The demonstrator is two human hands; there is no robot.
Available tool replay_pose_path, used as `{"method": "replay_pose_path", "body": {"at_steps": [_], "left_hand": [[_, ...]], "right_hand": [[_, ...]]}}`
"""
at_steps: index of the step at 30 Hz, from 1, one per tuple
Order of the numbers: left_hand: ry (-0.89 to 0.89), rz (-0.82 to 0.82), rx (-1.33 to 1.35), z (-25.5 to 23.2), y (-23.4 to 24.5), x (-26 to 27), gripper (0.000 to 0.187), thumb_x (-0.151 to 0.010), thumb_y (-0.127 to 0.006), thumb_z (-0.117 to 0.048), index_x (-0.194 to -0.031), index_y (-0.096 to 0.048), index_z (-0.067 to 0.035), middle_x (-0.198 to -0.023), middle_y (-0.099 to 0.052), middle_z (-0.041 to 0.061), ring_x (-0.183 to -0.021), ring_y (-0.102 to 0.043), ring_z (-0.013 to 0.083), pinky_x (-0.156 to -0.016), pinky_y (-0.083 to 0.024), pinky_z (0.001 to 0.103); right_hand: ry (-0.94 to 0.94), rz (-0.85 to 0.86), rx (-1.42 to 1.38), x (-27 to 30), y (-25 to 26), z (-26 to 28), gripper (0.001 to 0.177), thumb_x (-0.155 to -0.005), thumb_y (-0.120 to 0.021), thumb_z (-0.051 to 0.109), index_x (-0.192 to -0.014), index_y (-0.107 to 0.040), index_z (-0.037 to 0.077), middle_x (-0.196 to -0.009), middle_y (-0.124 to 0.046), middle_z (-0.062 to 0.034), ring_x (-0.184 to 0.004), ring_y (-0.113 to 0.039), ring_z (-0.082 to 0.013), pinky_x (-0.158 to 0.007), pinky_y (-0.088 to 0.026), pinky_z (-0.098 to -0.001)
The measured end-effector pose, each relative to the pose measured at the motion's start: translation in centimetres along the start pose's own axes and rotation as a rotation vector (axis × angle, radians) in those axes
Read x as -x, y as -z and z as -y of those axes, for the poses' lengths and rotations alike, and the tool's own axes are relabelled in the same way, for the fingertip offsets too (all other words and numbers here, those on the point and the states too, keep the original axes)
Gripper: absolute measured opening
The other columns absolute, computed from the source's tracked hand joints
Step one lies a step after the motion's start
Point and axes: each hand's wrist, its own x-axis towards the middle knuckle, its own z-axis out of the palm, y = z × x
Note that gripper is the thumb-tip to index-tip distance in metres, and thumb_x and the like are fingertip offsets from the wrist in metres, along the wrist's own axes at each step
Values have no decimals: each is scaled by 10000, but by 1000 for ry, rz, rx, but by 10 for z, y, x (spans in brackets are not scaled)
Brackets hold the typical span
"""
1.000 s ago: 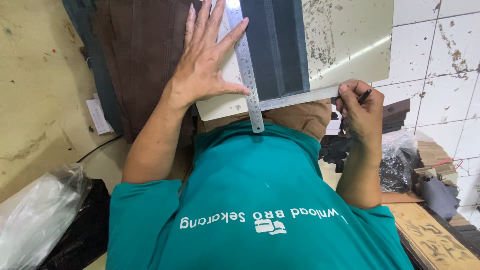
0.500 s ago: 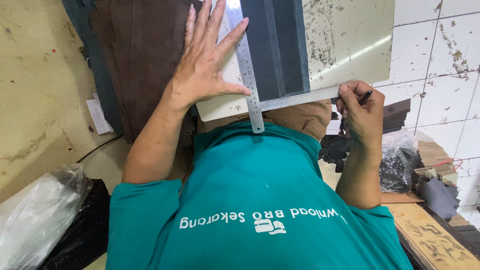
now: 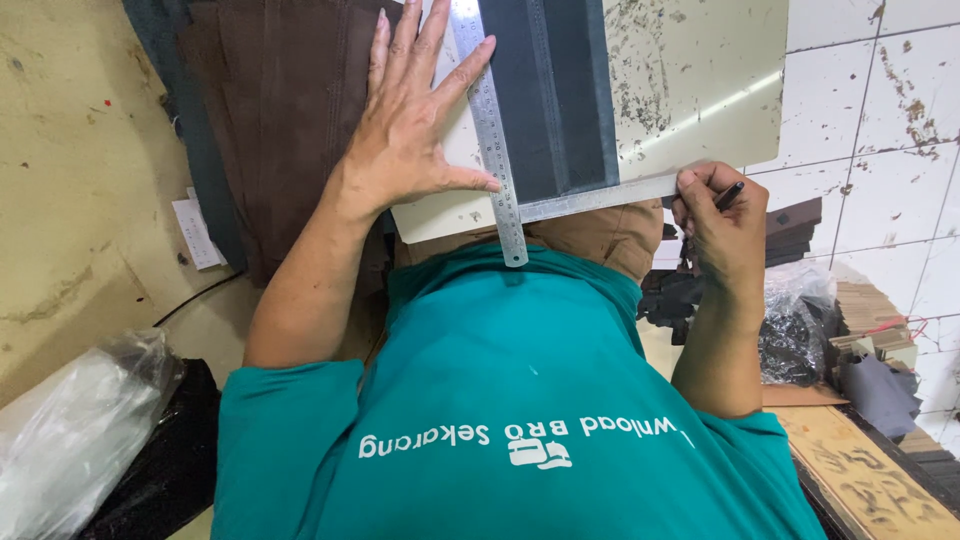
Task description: Measuring and marking leather pieces with a ruler and a pen for future cutting or assembly
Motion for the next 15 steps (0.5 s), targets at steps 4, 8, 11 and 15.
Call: {"method": "replay_pose_path", "body": {"at_steps": [4,8,11,15], "left_hand": [[-12,-9,1,1,0,1,1392,-786,-928,-979,-1734,-236,-230,-1715,21,214,-1615,16,453,-1321,-5,705],[-7,-4,15,0,1,0,1410,-755,-966,-947,-1729,-245,-225,-1712,11,222,-1610,16,451,-1317,-10,706],[-4,5,32,0,2,0,1397,-753,-959,-935,-1725,-255,-219,-1710,-1,229,-1605,14,452,-1311,-1,701],[-7,9,36,0,3,0,1382,-768,-941,-940,-1721,-261,-204,-1709,-25,234,-1603,-6,458,-1305,2,697]], "right_hand": [[-12,-9,-9,1,0,-1,185,-1117,-626,211,-984,-650,84,-656,-551,3,-533,-419,-21,-536,-348,-174],[18,28,-14,1,1,-6,252,-1126,-605,236,-916,-607,99,-639,-536,1,-501,-387,-23,-470,-291,-177],[-2,16,-23,2,0,-5,248,-1119,-609,256,-923,-611,104,-639,-538,6,-490,-383,-17,-450,-277,-174],[6,17,-16,1,1,-7,247,-1134,-598,198,-914,-599,88,-637,-517,-9,-500,-388,-35,-461,-303,-181]]}}
